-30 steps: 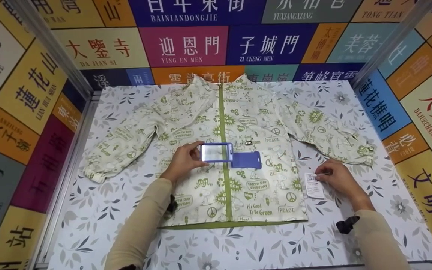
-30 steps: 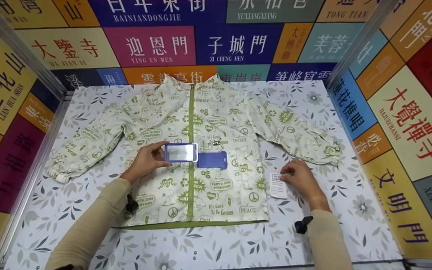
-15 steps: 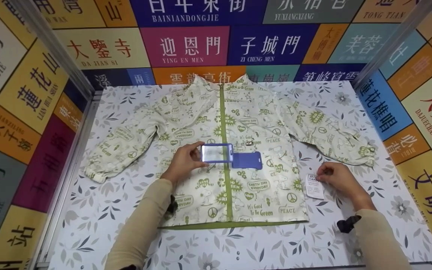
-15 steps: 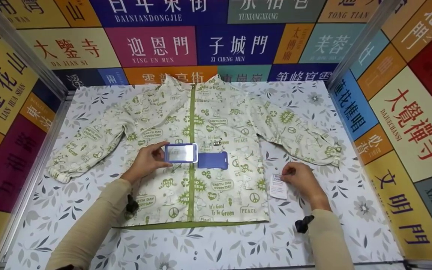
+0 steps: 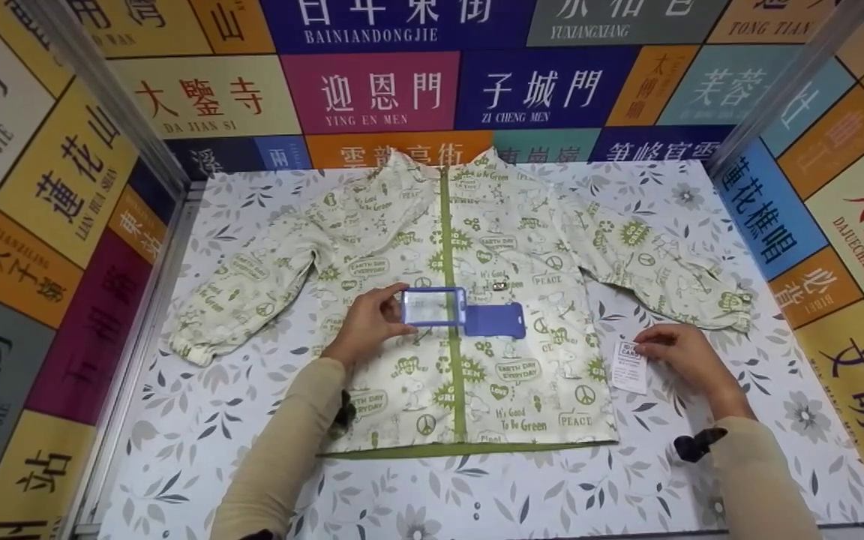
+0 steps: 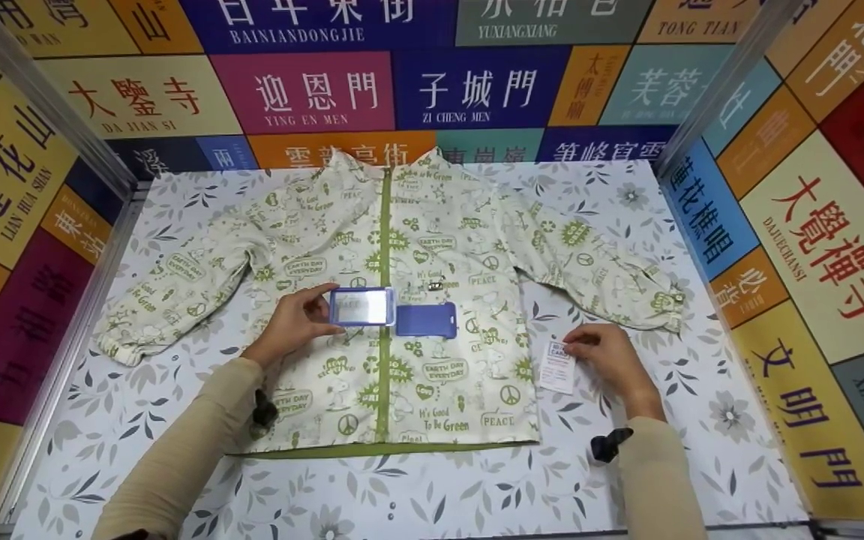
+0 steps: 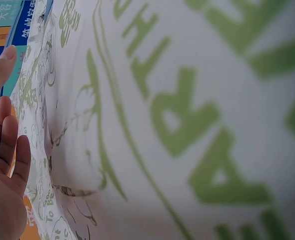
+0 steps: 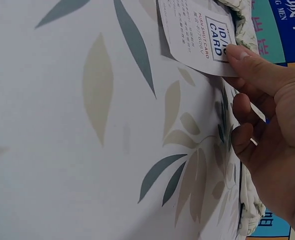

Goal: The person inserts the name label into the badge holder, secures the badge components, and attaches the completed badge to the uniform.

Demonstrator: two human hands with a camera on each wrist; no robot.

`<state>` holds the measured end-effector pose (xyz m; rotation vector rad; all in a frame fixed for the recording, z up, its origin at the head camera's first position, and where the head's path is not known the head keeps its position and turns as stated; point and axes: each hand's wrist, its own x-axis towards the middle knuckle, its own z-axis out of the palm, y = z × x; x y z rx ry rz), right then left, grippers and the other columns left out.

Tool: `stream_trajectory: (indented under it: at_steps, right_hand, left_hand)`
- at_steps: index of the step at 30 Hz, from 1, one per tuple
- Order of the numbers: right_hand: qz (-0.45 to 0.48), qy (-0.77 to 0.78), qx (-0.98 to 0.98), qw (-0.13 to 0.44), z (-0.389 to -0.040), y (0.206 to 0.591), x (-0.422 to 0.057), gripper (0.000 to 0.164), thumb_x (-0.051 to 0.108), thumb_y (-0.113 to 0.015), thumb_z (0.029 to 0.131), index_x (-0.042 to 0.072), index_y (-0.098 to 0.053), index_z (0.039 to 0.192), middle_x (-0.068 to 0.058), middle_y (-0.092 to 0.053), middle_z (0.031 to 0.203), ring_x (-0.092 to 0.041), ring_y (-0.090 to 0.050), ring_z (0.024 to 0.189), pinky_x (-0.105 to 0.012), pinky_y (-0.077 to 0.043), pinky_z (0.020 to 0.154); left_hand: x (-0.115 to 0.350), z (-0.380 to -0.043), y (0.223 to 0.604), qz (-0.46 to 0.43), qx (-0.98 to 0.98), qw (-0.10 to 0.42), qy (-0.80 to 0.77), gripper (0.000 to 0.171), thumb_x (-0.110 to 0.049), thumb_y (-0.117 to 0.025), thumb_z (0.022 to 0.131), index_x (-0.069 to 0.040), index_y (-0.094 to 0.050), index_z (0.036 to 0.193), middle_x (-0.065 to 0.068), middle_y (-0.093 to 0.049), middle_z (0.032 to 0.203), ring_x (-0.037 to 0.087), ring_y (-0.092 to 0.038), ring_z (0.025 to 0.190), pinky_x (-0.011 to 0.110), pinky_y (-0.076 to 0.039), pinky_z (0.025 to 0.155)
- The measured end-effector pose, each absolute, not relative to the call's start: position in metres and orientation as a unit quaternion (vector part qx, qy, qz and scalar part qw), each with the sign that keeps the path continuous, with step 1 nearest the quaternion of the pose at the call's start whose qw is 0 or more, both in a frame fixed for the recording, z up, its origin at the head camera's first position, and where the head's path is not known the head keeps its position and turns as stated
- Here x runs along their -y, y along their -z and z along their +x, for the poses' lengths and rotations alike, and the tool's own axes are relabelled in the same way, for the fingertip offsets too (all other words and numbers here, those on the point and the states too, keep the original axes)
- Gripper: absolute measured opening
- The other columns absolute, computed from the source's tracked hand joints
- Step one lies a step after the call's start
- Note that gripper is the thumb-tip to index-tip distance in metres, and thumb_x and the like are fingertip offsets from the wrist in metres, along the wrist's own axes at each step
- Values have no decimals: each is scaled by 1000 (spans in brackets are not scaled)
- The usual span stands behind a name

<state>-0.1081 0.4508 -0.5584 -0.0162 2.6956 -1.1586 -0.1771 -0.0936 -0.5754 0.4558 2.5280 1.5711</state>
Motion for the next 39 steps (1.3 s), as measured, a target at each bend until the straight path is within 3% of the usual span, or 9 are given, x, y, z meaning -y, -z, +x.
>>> stream_trajectory:
  at_steps: [4,10,17,20,28,31,39]
  right_hand:
    - [0,393,-914,100,-108,560,-452,23,24,-73,90,8,-75,107,-1,-73,101,0,-61,82,-16,-50,73]
    - [11,382,-919,100,-109,555,-452,27,28,-73,90,7,-74,107,-2,-73,99,1,-59,80,-16,-47,71]
    - [32,413,-903,114,-113,538,-456,35,34,-71,91,5,-70,111,14,-70,84,-16,-66,71,-34,-55,58]
    - [23,418,-902,104,-115,529,-457,36,33,-70,92,2,-69,113,19,-70,87,-16,-69,78,-34,-58,64]
    - [9,458,-886,79,-114,513,-448,34,16,-70,92,-5,-65,118,13,-72,93,0,-66,79,-21,-56,71]
    - [7,483,-872,76,-117,526,-454,40,17,-71,92,-3,-62,125,17,-69,95,1,-66,84,-21,-57,74]
    - [-4,522,-848,91,-114,523,-435,45,14,-69,93,-4,-57,133,5,-66,108,-5,-70,85,-29,-60,74]
  left_hand:
    - [93,-177,574,147,-837,69,-523,82,-18,-91,67,-10,-56,140,3,-63,88,16,-58,81,26,-54,76]
    - [92,-178,572,148,-843,70,-512,82,-19,-91,67,-9,-56,140,3,-63,88,15,-57,79,26,-53,74]
    - [92,-179,571,158,-852,70,-494,80,-20,-90,70,-9,-55,141,2,-63,87,14,-57,78,26,-52,74]
    - [91,-180,570,155,-851,71,-497,80,-19,-90,70,-9,-55,141,1,-62,87,15,-57,79,27,-52,73]
    - [89,-180,572,147,-849,75,-501,82,-19,-91,68,-10,-56,140,0,-61,86,15,-57,79,28,-53,75]
    - [89,-179,572,145,-850,75,-501,82,-19,-91,67,-10,-56,140,0,-62,86,15,-57,78,27,-53,74]
    - [89,-179,573,149,-848,75,-503,82,-21,-91,68,-10,-55,141,1,-62,86,15,-56,78,26,-52,72]
